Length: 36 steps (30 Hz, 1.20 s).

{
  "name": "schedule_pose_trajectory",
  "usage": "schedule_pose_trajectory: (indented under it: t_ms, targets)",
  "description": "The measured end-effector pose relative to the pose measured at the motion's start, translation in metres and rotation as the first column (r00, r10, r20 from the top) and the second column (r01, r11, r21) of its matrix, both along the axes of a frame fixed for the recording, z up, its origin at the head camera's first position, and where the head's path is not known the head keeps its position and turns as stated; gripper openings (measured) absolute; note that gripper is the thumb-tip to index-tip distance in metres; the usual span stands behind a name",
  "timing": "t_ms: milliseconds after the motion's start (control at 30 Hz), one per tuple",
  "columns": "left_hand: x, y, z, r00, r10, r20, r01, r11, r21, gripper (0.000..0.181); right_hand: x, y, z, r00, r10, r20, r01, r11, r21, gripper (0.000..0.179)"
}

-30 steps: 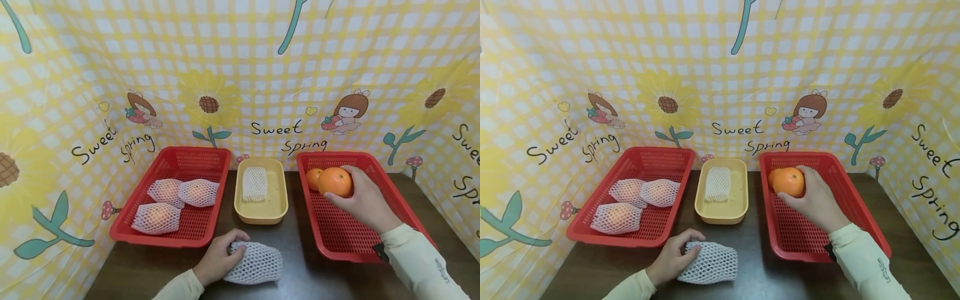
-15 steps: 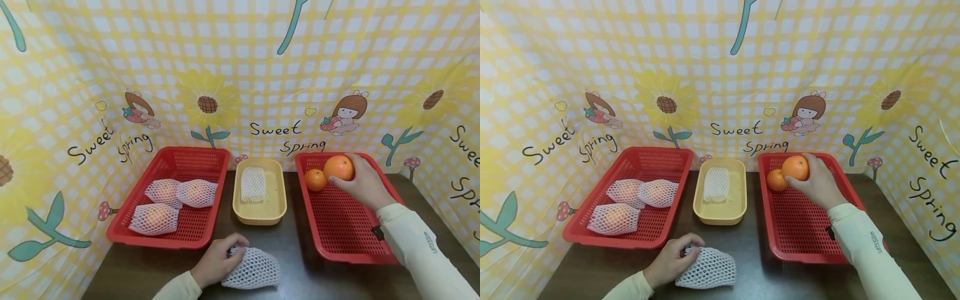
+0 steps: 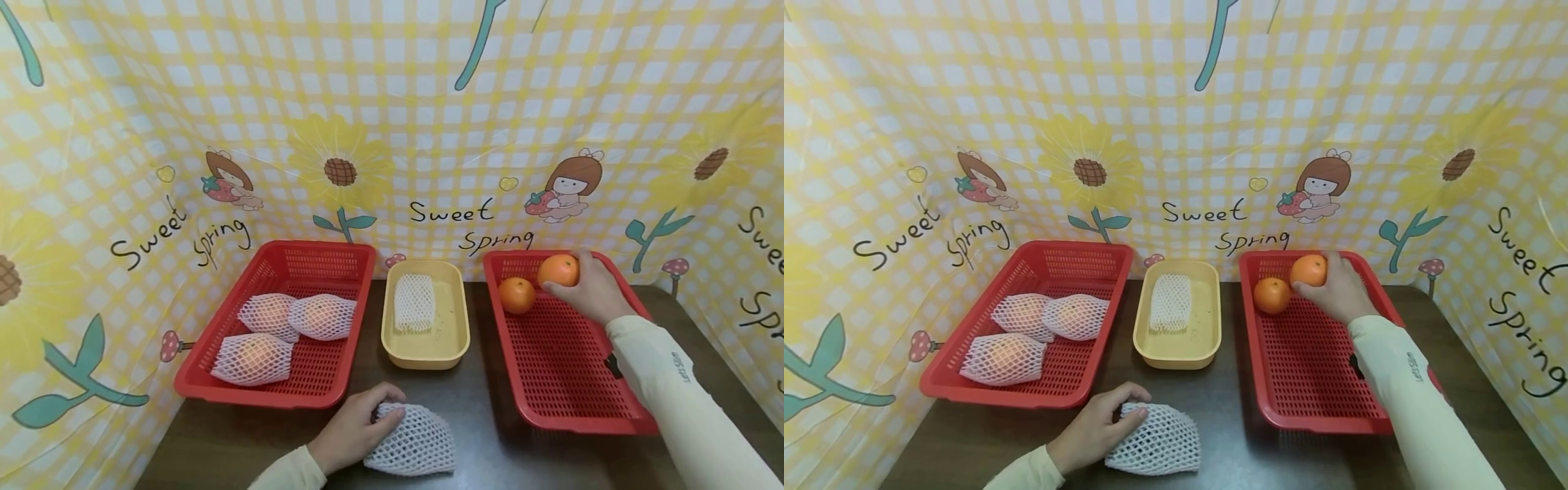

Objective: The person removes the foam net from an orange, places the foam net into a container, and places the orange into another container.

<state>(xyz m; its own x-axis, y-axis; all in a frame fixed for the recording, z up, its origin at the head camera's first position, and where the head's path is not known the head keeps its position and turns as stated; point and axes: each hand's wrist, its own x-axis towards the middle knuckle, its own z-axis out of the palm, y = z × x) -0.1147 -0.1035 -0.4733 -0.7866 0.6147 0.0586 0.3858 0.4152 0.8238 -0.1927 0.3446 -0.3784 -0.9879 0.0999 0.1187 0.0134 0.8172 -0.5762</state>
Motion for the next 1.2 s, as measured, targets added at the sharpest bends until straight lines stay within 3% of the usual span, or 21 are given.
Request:
schedule_pose_trajectory:
  t_ms: [167,433,600,767,967,1200]
  targets:
    - [-0.003,-0.002,0.002,0.998,-0.02,0.057,0.023,0.998,-0.053,0.038,-0.013,0.009,-0.01,0.997,-0.017,0.072,0.015,1.0,0.024,0.095]
    - [-0.005,-0.003,0.003,0.994,-0.052,0.093,0.063,0.991,-0.119,0.044,-0.031,0.02,-0.024,0.977,-0.037,0.21,0.025,0.998,0.061,0.103]
    - [-0.003,-0.004,0.002,0.993,-0.074,0.091,0.085,0.988,-0.129,0.043,-0.037,0.024,-0.035,0.961,-0.05,0.273,0.041,0.998,0.037,0.104]
    - [-0.002,-0.006,0.001,0.993,-0.072,0.094,0.083,0.988,-0.129,0.034,-0.041,0.025,-0.047,0.955,-0.043,0.293,0.034,0.999,0.036,0.104]
    - [-0.004,-0.006,0.004,0.986,-0.073,0.149,0.092,0.988,-0.125,0.025,-0.044,0.023,-0.053,0.949,-0.054,0.311,0.042,0.998,0.046,0.101]
    - [-0.002,-0.004,0.006,0.986,-0.081,0.143,0.102,0.984,-0.148,0.013,-0.044,0.026,-0.06,0.945,-0.041,0.324,0.027,0.999,0.047,0.101]
